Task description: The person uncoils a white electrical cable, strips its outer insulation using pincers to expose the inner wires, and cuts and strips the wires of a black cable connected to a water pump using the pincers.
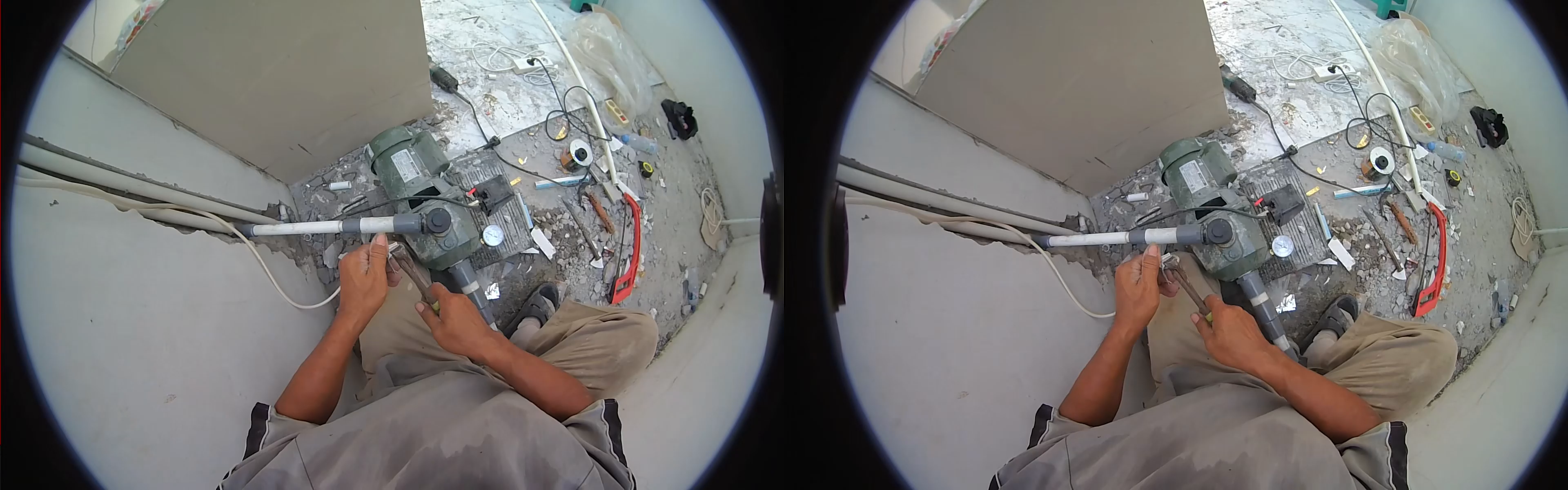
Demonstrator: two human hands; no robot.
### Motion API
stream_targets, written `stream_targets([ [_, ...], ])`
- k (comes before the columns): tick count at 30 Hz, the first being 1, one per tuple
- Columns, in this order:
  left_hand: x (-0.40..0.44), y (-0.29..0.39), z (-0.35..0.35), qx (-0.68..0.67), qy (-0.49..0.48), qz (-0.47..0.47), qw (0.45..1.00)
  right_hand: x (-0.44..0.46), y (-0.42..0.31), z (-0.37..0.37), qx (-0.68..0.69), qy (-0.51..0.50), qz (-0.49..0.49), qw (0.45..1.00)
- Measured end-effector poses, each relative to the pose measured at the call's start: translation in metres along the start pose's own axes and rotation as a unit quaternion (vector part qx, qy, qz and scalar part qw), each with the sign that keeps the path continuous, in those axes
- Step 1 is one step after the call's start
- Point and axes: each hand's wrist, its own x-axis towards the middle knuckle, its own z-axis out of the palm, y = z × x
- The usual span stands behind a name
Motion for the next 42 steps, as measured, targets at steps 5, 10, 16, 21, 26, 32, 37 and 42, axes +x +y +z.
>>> stream_targets([
  [5, -0.008, -0.01, 0.001, -0.053, 0.032, 0.034, 0.997, 0.01, 0.017, -0.001, 0.246, -0.104, 0.029, 0.963],
  [10, -0.011, -0.015, 0.001, -0.057, 0.048, 0.06, 0.995, 0.012, 0.015, -0.003, 0.397, -0.184, 0.056, 0.897],
  [16, -0.004, -0.019, 0.002, -0.047, 0.041, 0.073, 0.995, 0.02, 0.018, -0.024, 0.182, -0.146, 0.02, 0.972],
  [21, -0.003, -0.017, 0.002, -0.02, 0.003, 0.098, 0.995, 0.016, 0.006, -0.06, -0.167, 0.022, -0.022, 0.986],
  [26, 0.005, -0.023, 0.002, -0.033, -0.014, 0.1, 0.994, 0.01, -0.009, -0.083, -0.344, 0.078, -0.042, 0.935],
  [32, 0.014, -0.008, -0.004, 0.0, -0.026, 0.132, 0.991, 0.021, -0.002, -0.074, -0.393, 0.214, -0.153, 0.881],
  [37, 0.014, 0.009, -0.012, 0.027, -0.045, 0.138, 0.989, 0.025, -0.009, -0.071, -0.398, 0.25, -0.157, 0.869],
  [42, 0.028, 0.011, -0.031, 0.21, -0.091, 0.32, 0.919, 0.022, -0.014, -0.08, -0.408, 0.233, -0.148, 0.87],
])
